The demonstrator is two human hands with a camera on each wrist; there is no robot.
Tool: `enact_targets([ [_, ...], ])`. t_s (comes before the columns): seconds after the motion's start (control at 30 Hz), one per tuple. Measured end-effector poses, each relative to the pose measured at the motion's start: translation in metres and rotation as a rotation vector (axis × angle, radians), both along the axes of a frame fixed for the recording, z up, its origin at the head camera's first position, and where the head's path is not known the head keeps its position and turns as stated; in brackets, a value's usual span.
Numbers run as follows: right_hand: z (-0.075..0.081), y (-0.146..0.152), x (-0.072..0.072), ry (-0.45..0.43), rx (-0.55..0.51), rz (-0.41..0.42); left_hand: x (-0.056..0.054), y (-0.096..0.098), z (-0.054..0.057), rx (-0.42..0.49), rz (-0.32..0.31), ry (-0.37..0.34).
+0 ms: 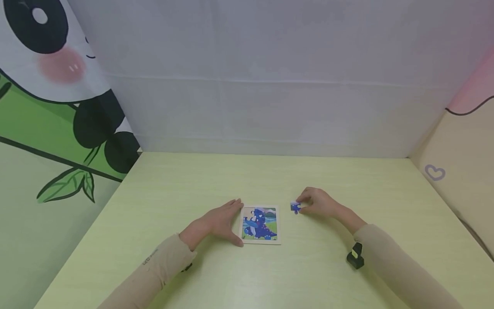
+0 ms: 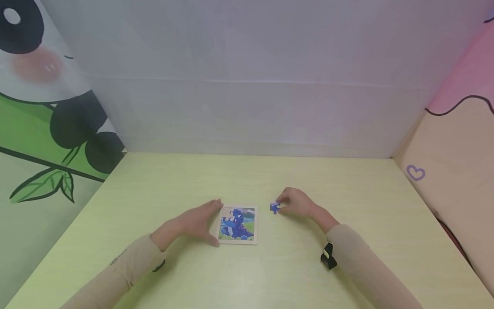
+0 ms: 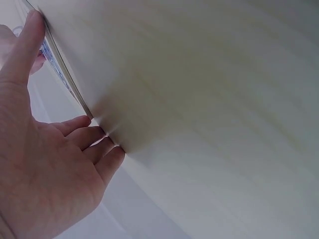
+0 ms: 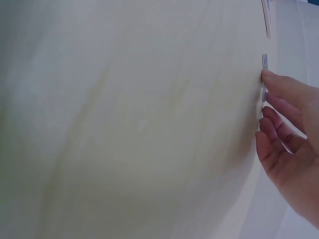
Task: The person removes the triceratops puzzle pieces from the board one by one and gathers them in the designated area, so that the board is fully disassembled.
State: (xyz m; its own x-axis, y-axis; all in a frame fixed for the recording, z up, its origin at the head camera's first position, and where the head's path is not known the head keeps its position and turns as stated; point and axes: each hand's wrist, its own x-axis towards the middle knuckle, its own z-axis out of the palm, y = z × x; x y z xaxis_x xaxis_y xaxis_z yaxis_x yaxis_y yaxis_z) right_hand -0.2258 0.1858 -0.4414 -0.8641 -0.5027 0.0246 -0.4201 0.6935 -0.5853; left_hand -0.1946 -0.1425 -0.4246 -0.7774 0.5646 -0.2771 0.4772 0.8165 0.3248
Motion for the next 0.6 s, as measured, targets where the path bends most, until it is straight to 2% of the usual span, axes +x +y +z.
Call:
enact_targets([
  [0.37, -0.0002, 0.0003, 0.0006, -0.016, 0.008, -0.020, 0.0030, 0.0002, 0.0034, -0.006, 0.011, -0.003],
  [0.6, 0.0032, -0.0020, 0.0012, -0.067, -0.055, -0.054, 0.0033, -0.0010, 0.0045, -0.012, 0.008, -0.006],
])
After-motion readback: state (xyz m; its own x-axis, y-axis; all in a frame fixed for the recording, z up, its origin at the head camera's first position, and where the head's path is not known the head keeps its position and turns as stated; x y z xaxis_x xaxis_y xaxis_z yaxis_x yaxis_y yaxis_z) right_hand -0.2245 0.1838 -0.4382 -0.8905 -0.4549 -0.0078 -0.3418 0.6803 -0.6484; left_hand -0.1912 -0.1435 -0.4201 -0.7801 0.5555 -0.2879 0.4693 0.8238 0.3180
